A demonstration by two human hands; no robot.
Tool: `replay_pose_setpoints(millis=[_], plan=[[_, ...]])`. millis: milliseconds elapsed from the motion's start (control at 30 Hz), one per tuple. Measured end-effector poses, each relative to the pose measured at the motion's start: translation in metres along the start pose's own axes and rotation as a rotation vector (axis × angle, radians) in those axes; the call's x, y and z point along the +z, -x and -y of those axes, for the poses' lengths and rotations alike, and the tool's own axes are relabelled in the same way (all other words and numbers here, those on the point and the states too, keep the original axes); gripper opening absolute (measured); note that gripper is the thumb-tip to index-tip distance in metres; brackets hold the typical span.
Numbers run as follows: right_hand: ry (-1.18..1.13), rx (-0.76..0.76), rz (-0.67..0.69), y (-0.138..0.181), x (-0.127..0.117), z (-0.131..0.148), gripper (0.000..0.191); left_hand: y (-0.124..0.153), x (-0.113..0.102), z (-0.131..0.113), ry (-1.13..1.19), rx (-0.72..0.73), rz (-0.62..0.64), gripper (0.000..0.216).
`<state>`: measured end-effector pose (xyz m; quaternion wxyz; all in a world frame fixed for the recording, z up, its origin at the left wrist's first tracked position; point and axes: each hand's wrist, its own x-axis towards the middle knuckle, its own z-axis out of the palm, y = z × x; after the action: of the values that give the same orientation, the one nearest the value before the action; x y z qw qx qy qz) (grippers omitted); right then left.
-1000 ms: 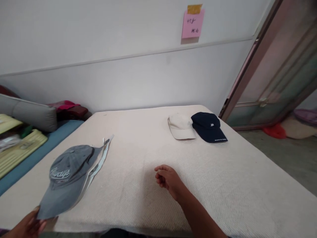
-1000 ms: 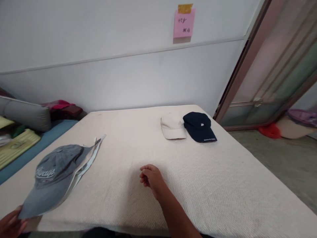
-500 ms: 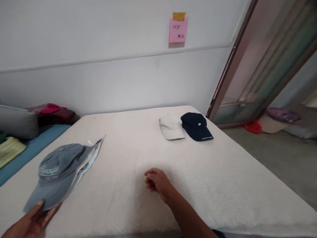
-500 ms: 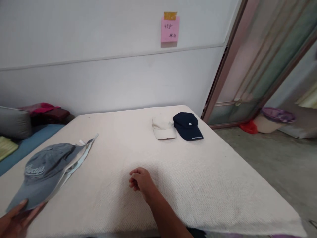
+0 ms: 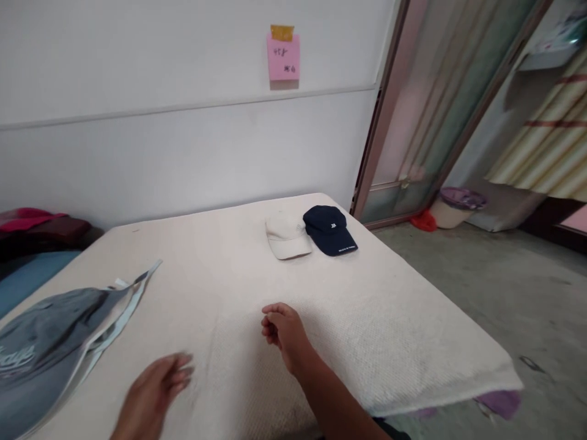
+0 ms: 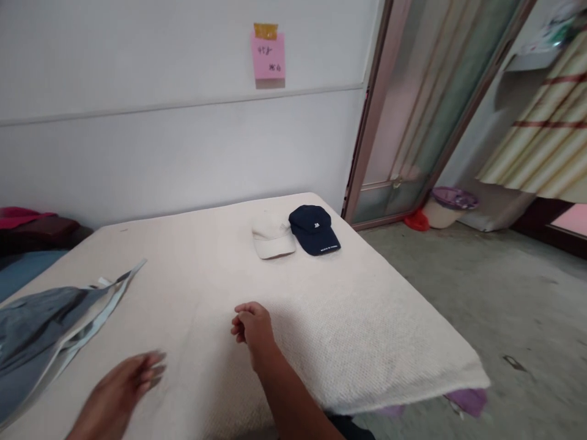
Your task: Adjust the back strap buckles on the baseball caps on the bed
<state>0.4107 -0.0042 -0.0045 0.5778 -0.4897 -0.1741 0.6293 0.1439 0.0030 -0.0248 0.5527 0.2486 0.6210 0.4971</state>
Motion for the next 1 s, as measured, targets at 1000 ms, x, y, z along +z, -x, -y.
replay_pose_setpoints(millis=[1000], plan=[[-0.352, -0.003, -0.198, -0.004, -0.058, 0.032, 0.017, 0.011, 0.2, 0.005, 0.421, -0.117, 0.319, 0.018]])
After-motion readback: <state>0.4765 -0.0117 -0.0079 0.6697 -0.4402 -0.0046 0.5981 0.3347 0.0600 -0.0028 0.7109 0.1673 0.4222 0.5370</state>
